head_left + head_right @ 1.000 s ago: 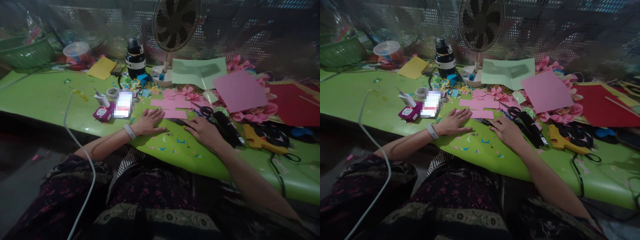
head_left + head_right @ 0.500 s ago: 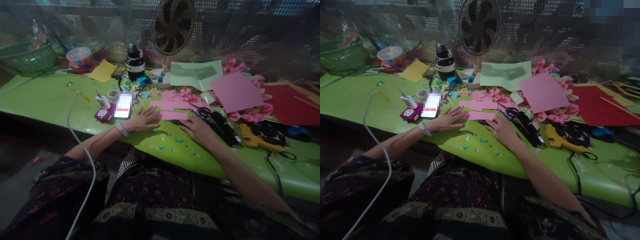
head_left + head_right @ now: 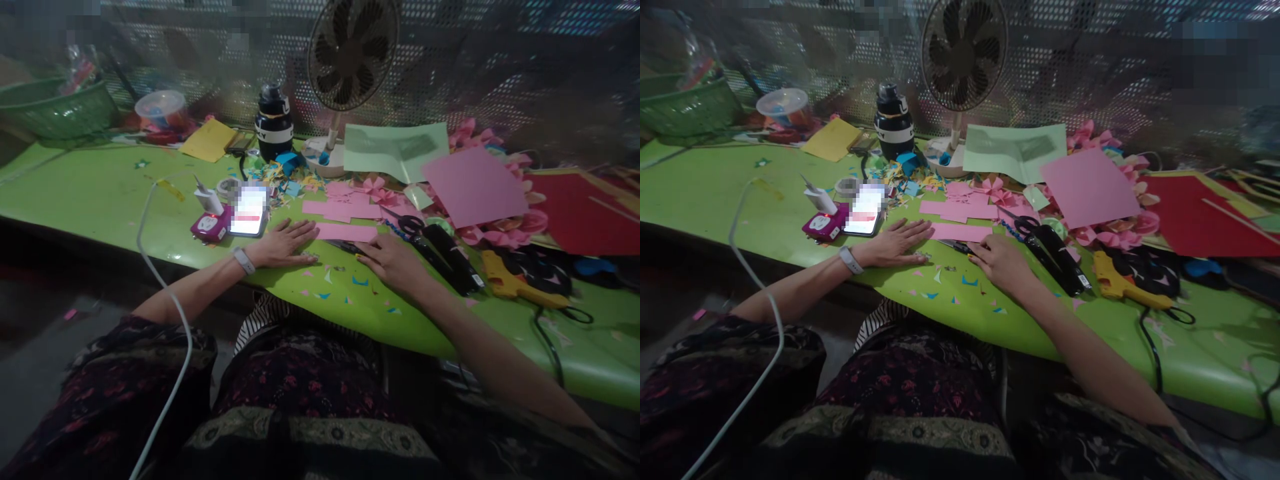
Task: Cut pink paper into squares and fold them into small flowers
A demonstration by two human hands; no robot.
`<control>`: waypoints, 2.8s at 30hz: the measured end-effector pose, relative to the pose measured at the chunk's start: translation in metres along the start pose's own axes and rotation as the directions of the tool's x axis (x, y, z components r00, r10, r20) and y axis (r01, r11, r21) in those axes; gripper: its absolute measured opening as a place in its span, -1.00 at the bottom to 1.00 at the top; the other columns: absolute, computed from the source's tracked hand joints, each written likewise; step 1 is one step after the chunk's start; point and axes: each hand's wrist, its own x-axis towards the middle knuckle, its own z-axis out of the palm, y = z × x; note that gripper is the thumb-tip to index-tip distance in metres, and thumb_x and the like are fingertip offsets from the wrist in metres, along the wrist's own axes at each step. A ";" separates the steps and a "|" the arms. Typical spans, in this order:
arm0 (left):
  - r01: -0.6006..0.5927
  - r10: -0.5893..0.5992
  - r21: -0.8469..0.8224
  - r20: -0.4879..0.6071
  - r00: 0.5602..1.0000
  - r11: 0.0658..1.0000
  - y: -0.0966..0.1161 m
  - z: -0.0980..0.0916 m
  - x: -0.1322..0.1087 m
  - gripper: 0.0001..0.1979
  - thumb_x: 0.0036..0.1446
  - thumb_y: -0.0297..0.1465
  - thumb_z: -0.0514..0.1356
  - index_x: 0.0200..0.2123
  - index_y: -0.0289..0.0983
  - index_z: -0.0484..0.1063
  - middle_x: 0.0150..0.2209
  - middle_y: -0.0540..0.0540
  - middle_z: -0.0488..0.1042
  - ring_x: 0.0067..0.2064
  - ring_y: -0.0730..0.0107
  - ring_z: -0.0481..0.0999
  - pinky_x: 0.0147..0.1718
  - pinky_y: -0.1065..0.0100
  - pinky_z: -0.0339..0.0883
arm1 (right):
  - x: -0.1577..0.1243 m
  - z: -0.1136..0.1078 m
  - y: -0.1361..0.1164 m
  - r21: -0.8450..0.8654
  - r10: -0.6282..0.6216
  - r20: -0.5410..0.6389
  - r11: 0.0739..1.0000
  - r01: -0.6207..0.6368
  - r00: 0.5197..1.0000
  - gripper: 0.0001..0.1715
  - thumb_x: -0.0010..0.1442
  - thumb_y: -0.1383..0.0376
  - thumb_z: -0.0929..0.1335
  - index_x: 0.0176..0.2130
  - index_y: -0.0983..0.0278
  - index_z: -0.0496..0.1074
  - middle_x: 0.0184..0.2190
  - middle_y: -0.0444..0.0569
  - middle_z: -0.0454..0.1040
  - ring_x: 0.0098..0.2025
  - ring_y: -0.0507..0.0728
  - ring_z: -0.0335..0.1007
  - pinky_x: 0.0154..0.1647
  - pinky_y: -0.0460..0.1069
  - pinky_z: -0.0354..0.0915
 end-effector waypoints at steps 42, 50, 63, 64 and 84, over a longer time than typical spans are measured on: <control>0.033 -0.033 -0.097 -0.001 0.999 0.995 -0.012 -0.018 -0.008 -0.06 0.35 0.25 -0.27 0.51 -0.28 0.01 0.53 -0.18 -0.01 0.55 0.22 -0.04 0.48 0.12 -0.23 | 0.037 0.001 -0.027 0.051 -0.016 0.109 0.999 0.010 0.994 -0.52 0.46 0.12 0.26 0.21 0.21 0.53 -0.10 0.17 0.50 -0.05 0.28 0.40 -0.22 0.08 0.32; 0.031 -0.031 -0.115 0.002 1.000 0.993 -0.013 -0.020 -0.007 -0.04 0.33 0.27 -0.29 0.51 -0.27 0.04 0.53 -0.20 0.01 0.55 0.21 -0.02 0.48 0.14 -0.22 | 0.043 0.003 -0.030 0.053 -0.042 0.104 0.998 0.037 0.994 -0.52 0.48 0.11 0.23 0.22 0.14 0.52 -0.08 0.15 0.50 -0.04 0.28 0.39 -0.24 0.07 0.32; 0.065 -0.068 -0.116 -0.019 0.998 0.991 -0.012 -0.021 -0.007 -0.02 0.32 0.27 -0.29 0.54 -0.27 -0.09 0.52 -0.21 0.02 0.52 0.10 0.08 0.47 0.13 -0.12 | 0.052 -0.006 -0.043 0.169 -0.104 0.145 0.982 0.079 0.984 -0.50 0.48 0.14 0.23 0.27 0.16 0.48 -0.04 0.15 0.49 -0.04 0.26 0.38 -0.16 0.08 0.34; 0.067 -0.070 -0.109 -0.016 0.997 0.992 -0.012 -0.020 -0.007 -0.02 0.33 0.27 -0.29 0.54 -0.29 -0.08 0.52 -0.22 0.02 0.52 0.11 0.07 0.47 0.14 -0.13 | 0.051 -0.007 -0.047 0.199 -0.136 0.153 0.974 0.104 0.979 -0.52 0.48 0.14 0.23 0.24 0.17 0.50 -0.04 0.15 0.49 -0.04 0.25 0.38 -0.13 0.08 0.35; 0.142 -0.184 -0.332 -0.098 0.978 0.932 -0.030 -0.032 0.029 -0.67 -0.06 -0.14 0.41 -0.36 -0.29 0.56 -0.40 -0.10 0.54 -0.37 0.31 0.46 -0.38 0.35 0.26 | 0.019 -0.036 0.033 -0.030 0.531 -0.046 0.846 -0.533 0.846 -0.55 0.42 0.18 0.27 0.16 0.23 0.55 -0.03 0.21 0.51 -0.02 0.36 0.42 -0.08 0.18 0.37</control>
